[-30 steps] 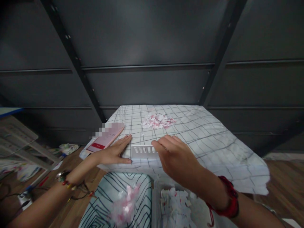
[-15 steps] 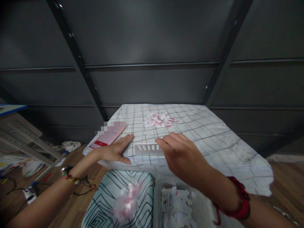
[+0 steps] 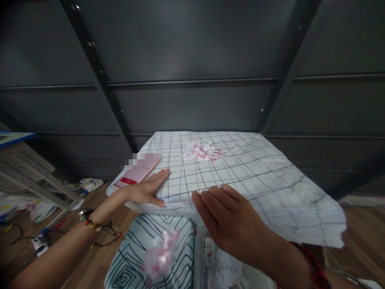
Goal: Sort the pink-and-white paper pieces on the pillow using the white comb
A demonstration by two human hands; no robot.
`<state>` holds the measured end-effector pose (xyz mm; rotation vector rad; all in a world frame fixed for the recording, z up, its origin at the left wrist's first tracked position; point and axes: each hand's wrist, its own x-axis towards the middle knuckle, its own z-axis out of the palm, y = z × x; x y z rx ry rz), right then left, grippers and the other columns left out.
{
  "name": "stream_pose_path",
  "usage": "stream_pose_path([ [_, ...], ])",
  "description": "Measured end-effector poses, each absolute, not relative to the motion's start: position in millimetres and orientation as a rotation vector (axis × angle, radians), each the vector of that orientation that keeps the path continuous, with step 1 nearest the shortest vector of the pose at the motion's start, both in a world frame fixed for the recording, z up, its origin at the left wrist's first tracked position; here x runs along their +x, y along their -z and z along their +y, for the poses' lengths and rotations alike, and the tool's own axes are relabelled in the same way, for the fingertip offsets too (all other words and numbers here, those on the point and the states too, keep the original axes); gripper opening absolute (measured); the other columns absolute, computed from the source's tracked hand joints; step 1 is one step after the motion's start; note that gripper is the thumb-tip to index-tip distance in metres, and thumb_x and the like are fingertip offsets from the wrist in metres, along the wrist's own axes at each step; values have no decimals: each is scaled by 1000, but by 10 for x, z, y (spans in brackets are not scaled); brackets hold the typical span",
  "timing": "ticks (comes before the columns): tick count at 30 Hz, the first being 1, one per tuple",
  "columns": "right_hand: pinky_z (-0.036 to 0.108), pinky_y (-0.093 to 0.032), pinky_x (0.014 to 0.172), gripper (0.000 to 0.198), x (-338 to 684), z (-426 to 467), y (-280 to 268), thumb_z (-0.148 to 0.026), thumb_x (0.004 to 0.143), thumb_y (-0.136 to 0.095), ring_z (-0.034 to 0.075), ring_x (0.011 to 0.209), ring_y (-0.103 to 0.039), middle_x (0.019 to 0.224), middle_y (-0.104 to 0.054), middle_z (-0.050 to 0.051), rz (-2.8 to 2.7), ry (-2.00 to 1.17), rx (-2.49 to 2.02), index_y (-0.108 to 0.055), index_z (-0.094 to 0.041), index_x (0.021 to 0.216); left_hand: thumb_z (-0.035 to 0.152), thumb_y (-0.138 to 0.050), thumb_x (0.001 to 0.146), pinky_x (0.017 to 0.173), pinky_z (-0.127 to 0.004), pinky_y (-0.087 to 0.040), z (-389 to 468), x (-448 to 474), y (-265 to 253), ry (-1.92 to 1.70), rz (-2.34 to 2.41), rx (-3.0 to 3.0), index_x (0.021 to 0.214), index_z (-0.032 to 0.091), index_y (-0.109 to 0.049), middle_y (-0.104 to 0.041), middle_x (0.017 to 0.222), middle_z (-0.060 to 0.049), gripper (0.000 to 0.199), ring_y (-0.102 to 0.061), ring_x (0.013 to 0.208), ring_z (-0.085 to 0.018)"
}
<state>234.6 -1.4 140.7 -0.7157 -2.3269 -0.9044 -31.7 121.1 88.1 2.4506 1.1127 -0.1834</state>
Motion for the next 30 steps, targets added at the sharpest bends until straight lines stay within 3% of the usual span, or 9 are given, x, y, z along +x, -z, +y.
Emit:
stream_pose_path([
  [11,32,-48,66,29,2270,-114,-1394,0,80,-36,16,73,-56,75,-64,7,-2363,870,-685,-56,-8,99,64,-58,67,110,-43,-9,1216,-335,-860,153,1109,2459,145,13,5,7,150,-17,113,4,138,-30],
  [16,32,-47,66,29,2261,-71,-1382,1,79,-37,16,72,-55,76,-63,7,-2374,874,-680,-57,-9,99,61,-60,66,111,-42,-7,1208,-317,-893,182,1129,2437,145,8,2,7,149,-20,114,5,138,-30],
  [24,33,-48,66,34,2320,-43,-1387,1,77,-38,17,74,-55,77,-63,6,-2358,872,-704,-56,-14,103,63,-60,66,111,-43,-8,1219,-329,-872,153,1090,2465,145,14,4,5,151,-16,113,4,138,-30],
  [30,31,-46,67,30,2274,-25,-1304,2,77,-37,16,71,-54,77,-62,6,-2375,833,-699,-56,-10,97,62,-61,65,111,-38,-5,1201,-294,-921,225,1145,2436,144,3,0,8,149,-20,116,6,138,-28],
])
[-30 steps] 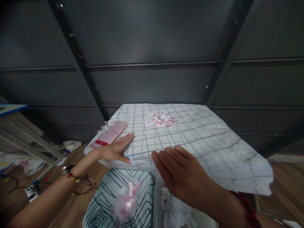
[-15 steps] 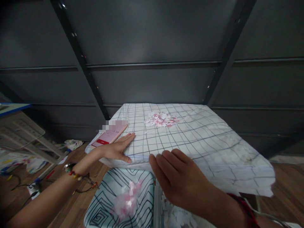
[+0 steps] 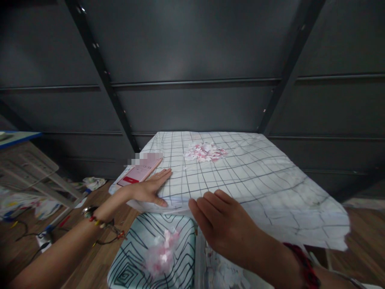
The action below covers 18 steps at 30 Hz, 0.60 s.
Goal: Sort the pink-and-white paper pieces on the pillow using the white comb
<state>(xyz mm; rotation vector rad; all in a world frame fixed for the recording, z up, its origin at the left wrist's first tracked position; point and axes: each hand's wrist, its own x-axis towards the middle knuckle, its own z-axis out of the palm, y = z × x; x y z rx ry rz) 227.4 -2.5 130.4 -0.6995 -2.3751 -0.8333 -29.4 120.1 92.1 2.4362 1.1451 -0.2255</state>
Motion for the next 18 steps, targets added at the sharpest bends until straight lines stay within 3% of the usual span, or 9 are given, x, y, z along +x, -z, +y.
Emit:
stream_pose_path([
  [5,30,-45,67,29,2291,-37,-1350,3,79,-37,15,70,-53,75,-63,5,-2349,816,-706,-54,-11,98,65,-59,63,111,-38,-5,1210,-300,-899,241,1145,2444,145,5,0,9,150,-18,117,7,138,-28],
  [10,30,-42,57,19,2421,131,-1473,-7,85,-40,15,62,-51,71,-62,5,-2284,788,-775,-55,-13,96,72,-55,63,111,-41,-9,1227,-303,-923,245,1153,2433,146,13,-4,3,152,-13,114,4,138,-31],
  [16,33,-44,67,22,2609,713,-1421,-8,83,-43,19,72,-55,78,-64,8,-2166,867,-891,-61,-12,96,66,-28,83,107,-42,-22,1312,-66,-992,95,1372,2465,144,9,-18,-26,147,-18,84,-23,134,-33],
  [18,33,-44,68,24,2658,958,-1364,-10,83,-42,20,75,-55,80,-64,8,-2133,828,-942,-62,-13,97,62,-26,85,106,-46,-24,1356,41,-969,-3,1527,2463,143,6,-20,-28,145,-21,80,-24,133,-36],
])
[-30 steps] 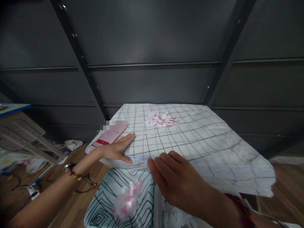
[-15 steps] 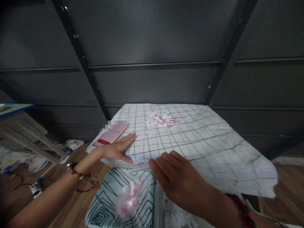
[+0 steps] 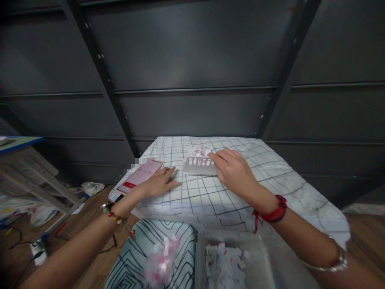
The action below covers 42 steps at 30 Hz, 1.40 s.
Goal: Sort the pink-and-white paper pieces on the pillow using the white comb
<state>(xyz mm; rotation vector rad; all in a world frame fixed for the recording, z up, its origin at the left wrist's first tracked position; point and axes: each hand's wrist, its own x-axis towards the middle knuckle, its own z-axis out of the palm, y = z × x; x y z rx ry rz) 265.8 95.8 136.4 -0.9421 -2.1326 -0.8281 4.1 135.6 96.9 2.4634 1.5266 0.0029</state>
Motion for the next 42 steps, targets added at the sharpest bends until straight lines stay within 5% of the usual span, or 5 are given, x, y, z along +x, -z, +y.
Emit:
stream_pose_path([
  [4,35,-44,70,25,2676,1361,-1252,-8,82,-42,21,78,-56,82,-65,10,-2138,720,-1001,-64,-11,95,64,-37,81,109,-43,-19,1434,168,-860,-117,1581,2479,142,0,-18,-18,147,-24,91,-16,136,-36],
  [13,33,-45,76,35,2837,1501,-1266,0,74,-37,18,83,-57,84,-66,6,-2393,400,-897,-63,-17,91,72,-30,78,111,-44,-12,1429,145,-724,-51,1540,2513,143,3,-14,-11,150,-20,97,-8,138,-32],
  [42,33,-39,79,33,3315,1130,-1378,-4,79,-35,17,86,-55,86,-64,5,-2380,335,-955,-61,-19,93,80,-41,66,110,-49,-8,1312,609,-856,128,1336,2570,145,6,-3,0,151,-18,115,2,138,-33],
])
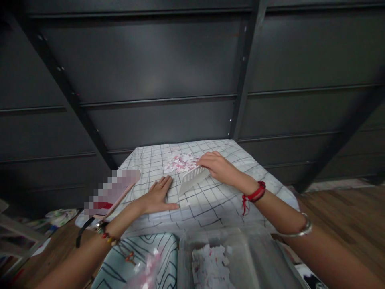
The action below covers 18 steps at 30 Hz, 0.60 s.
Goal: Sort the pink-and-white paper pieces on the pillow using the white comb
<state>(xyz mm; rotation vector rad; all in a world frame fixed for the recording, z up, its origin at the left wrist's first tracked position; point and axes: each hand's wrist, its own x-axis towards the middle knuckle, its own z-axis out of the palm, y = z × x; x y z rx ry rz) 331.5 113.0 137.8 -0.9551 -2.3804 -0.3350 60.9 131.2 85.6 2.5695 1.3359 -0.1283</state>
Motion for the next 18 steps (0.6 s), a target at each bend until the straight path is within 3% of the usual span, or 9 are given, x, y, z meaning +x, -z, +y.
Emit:
stream_pose_path([
  [5,30,-40,76,29,3380,978,-1393,-8,83,-34,15,81,-55,80,-63,3,-2444,242,-949,-60,-21,87,78,-38,69,111,-47,-7,1261,595,-802,115,1345,2590,144,2,-8,-2,150,-19,111,-1,138,-34],
  [10,30,-41,75,27,3579,614,-1441,-12,85,-35,15,77,-55,79,-62,2,-2432,230,-1003,-59,-23,88,78,-39,68,109,-52,-8,1130,631,-834,121,1332,2584,145,7,-11,-2,150,-18,108,0,138,-35],
  [18,30,-42,74,25,3782,238,-1517,-12,86,-37,15,76,-55,78,-62,2,-2466,306,-975,-58,-24,92,76,-44,68,110,-50,-5,1026,788,-811,107,1239,2611,145,8,-11,-2,151,-17,108,0,138,-36],
])
